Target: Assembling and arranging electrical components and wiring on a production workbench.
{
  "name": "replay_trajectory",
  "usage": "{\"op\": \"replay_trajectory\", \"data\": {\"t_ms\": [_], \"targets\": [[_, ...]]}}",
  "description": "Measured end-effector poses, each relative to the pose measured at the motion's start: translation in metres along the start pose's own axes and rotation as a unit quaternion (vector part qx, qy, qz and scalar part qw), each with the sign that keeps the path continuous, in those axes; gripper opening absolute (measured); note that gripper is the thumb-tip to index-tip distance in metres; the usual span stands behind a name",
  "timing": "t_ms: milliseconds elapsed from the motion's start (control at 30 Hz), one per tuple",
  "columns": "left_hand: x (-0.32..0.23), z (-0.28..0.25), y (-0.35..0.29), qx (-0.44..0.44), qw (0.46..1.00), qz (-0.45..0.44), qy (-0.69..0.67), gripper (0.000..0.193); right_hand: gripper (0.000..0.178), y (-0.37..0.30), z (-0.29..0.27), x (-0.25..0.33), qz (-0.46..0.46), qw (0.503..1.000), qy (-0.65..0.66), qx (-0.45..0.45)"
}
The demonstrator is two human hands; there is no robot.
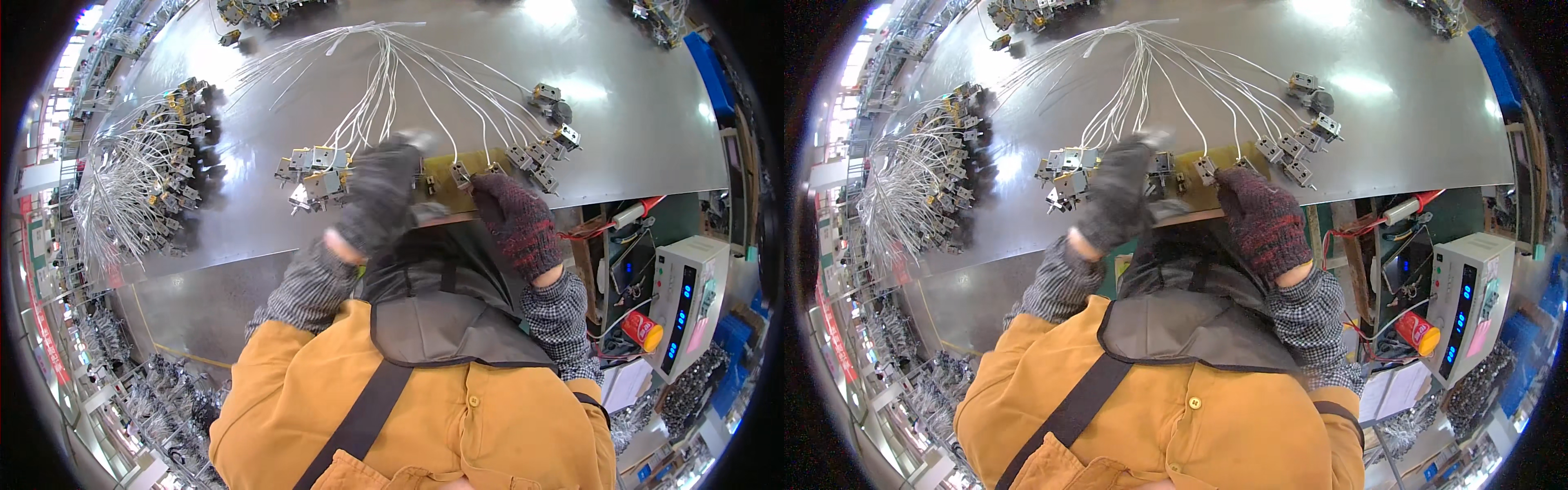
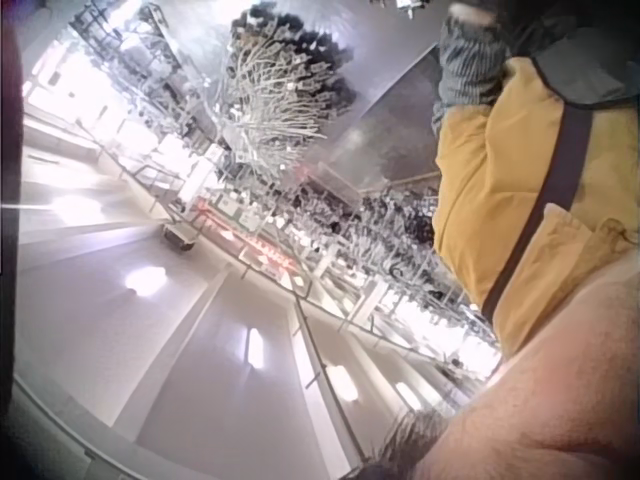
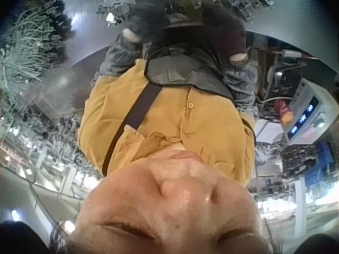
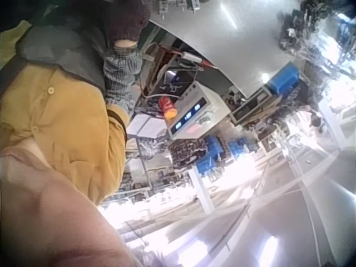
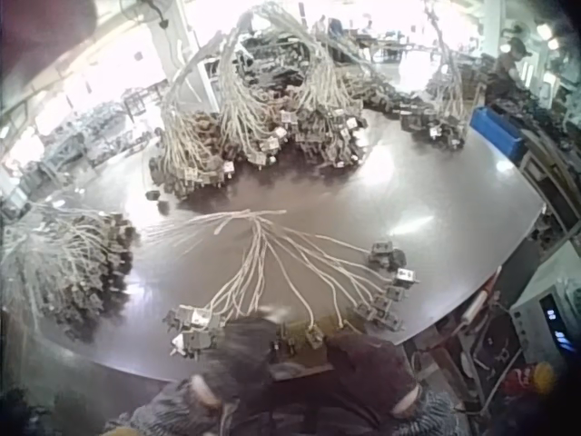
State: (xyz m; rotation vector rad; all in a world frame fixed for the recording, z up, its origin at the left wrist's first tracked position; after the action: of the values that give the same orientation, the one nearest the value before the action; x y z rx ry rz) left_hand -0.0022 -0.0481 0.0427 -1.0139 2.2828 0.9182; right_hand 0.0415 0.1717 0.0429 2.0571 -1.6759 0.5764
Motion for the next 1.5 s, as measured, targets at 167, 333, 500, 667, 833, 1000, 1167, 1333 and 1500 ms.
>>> {"op": "replay_trajectory", "data": {"t_ms": [167,333,500,667,833,1000,1167,1333,1500], "targets": [[0.008,-0.083,-0.022,0.123,0.926,-0.273,0.229,0.099,0.02,-0.005,0.009,-0.004,-0.012,0.992,0.126,0.031],[0.017,-0.085,-0.036,0.025,0.981,-0.185,-0.052,0.087,0.022,-0.01,0.043,0.012,-0.037,0.973,0.207,0.096],[-0.002,-0.048,-0.023,-0.137,0.931,-0.156,-0.3,0.066,0.022,-0.016,0.044,0.005,-0.036,0.998,0.009,0.049],[-0.017,0.024,-0.005,-0.201,0.882,-0.059,-0.422,0.062,0.021,-0.007,0.024,-0.033,0.054,0.998,0.008,0.023],[0.017,0.039,-0.005,0.072,0.989,-0.071,-0.107,0.049,0.023,0.007,0.008,-0.053,0.044,0.995,-0.086,-0.034],[0.046,0.024,-0.005,0.116,0.963,-0.176,-0.169,0.043,0.026,0.008,0.016,-0.057,0.054,0.996,-0.067,-0.015],[0.038,0.025,-0.001,0.141,0.969,-0.132,-0.156,0.047,0.025,0.006,0.017,-0.03,0.024,0.999,-0.042,-0.009],[0.022,0.034,-0.003,0.135,0.987,-0.077,-0.051,0.052,0.024,0.005,0.007,0.002,-0.015,0.999,0.031,0.024],[0.023,0.048,-0.002,0.122,0.99,-0.074,-0.013,0.061,0.025,0.009,0.002,0.018,-0.075,0.996,-0.055,-0.013]]}}
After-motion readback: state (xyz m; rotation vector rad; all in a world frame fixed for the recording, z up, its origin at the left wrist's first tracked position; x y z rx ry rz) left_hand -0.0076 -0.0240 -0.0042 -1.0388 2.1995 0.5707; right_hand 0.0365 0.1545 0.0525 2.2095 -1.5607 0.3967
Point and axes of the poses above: each hand's wrist, its own y-axis towards the middle knuckle, its own z-axis out of the palm, x = y × z, the point moved 4 cm from there along y, towards the middle knuckle, and after that the axes turned 15 degrees about -y, right-handed, at the moved point
